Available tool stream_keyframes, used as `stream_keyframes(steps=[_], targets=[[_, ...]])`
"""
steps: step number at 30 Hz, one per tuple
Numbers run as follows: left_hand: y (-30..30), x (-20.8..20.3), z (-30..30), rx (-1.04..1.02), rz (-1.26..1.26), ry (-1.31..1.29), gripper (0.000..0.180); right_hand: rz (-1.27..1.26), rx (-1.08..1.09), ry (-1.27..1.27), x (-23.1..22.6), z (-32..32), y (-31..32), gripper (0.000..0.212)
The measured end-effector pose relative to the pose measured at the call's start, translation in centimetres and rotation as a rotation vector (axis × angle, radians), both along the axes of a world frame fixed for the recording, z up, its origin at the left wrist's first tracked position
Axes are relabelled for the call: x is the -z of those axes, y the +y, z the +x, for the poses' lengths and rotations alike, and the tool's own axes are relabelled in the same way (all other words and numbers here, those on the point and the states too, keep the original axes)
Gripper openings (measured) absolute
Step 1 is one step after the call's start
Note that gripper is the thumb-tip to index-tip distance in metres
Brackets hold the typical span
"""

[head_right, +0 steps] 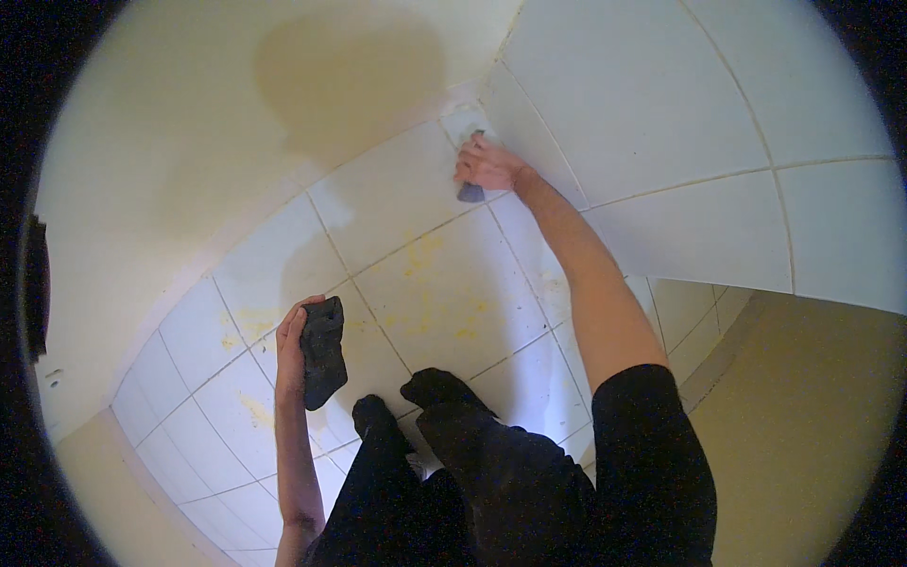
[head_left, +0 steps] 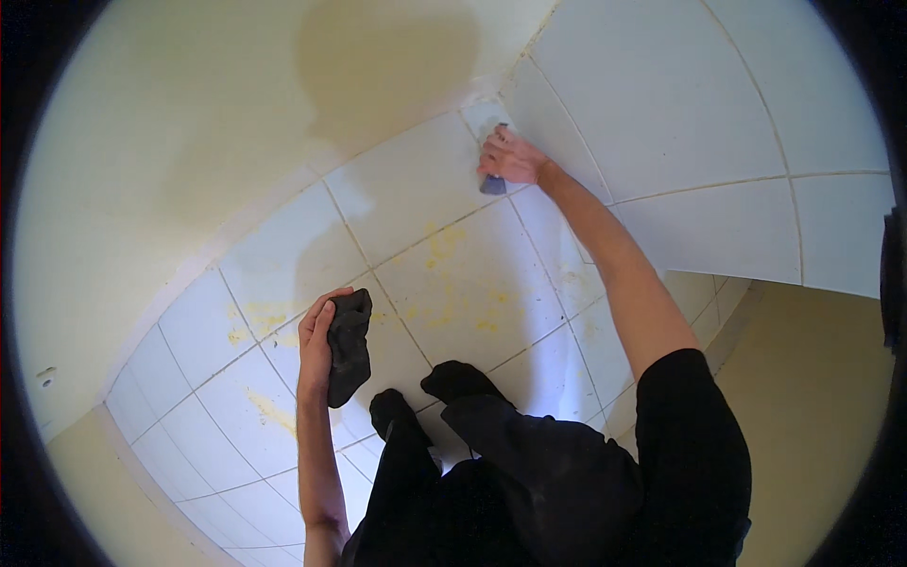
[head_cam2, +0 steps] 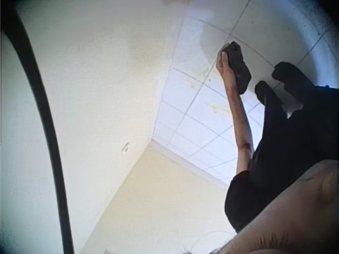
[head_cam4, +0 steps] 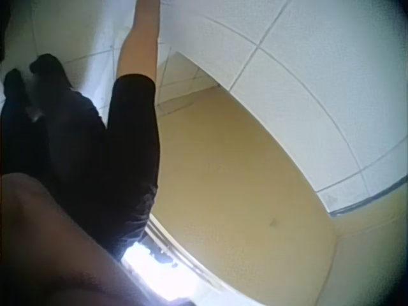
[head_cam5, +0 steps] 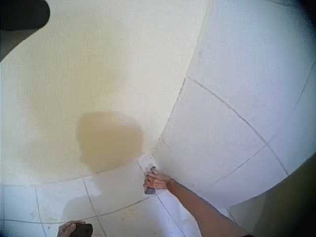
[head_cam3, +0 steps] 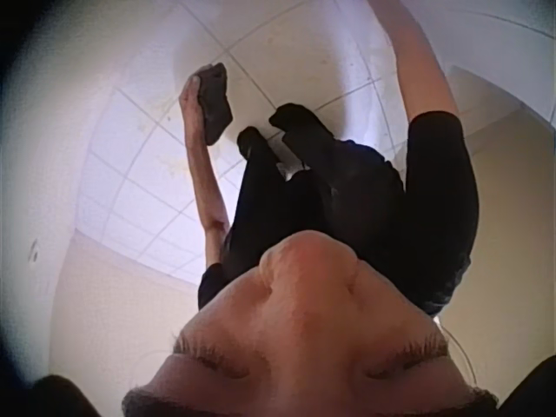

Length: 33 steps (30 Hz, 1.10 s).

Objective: The person scrapes the grout lines between floor tiles using a small metal scraper and wipes the tiles with a dark cloth.

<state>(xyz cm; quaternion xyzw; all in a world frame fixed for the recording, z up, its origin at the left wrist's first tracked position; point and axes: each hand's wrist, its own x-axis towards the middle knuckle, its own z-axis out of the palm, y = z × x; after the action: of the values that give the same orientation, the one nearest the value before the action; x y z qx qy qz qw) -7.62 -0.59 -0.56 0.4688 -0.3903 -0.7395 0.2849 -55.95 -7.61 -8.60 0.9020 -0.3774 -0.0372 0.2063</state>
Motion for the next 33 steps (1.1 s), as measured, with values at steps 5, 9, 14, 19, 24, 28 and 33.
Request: stream_keyframes(steps=[5, 9, 14, 19, 24, 28, 33], targets=[[-0.2, -0.3, 0.1, 0.041, 0.013, 0.014, 0.039, -0.007, 0.208, 0.100, -1.1, -0.5, -1.2, 0.012], [-0.2, -0.5, 0.1, 0.008, 0.019, 0.025, 0.035, 0.052, 0.277, 0.159, -0.9, -0.1, -2.3, 0.009], [-0.3, -0.6, 0.3, 0.004, 0.053, 0.047, 0.032, -0.008, 0.429, 0.234, -1.0, 0.1, -3.9, 0.013], [-0.2, 0.2, 0.6, -0.024, 0.002, 0.016, 0.040, 0.047, 0.220, 0.178, -0.3, 0.7, -4.3, 0.011], [-0.2, 0.6, 1.2, -0.006, 0.009, -0.001, 0.040, -0.037, 0.223, 0.163, 0.4, 1.8, -3.3, 0.010], [-0.4, 0.1, 0.8, 0.003, 0.001, 0.001, 0.040, -0.073, 0.216, 0.069, 0.1, 1.6, -3.4, 0.013], [-0.4, -0.1, 0.9, -0.006, 0.007, -0.006, 0.040, 0.140, -0.021, 0.171, -0.1, 2.3, -4.0, 0.012]])
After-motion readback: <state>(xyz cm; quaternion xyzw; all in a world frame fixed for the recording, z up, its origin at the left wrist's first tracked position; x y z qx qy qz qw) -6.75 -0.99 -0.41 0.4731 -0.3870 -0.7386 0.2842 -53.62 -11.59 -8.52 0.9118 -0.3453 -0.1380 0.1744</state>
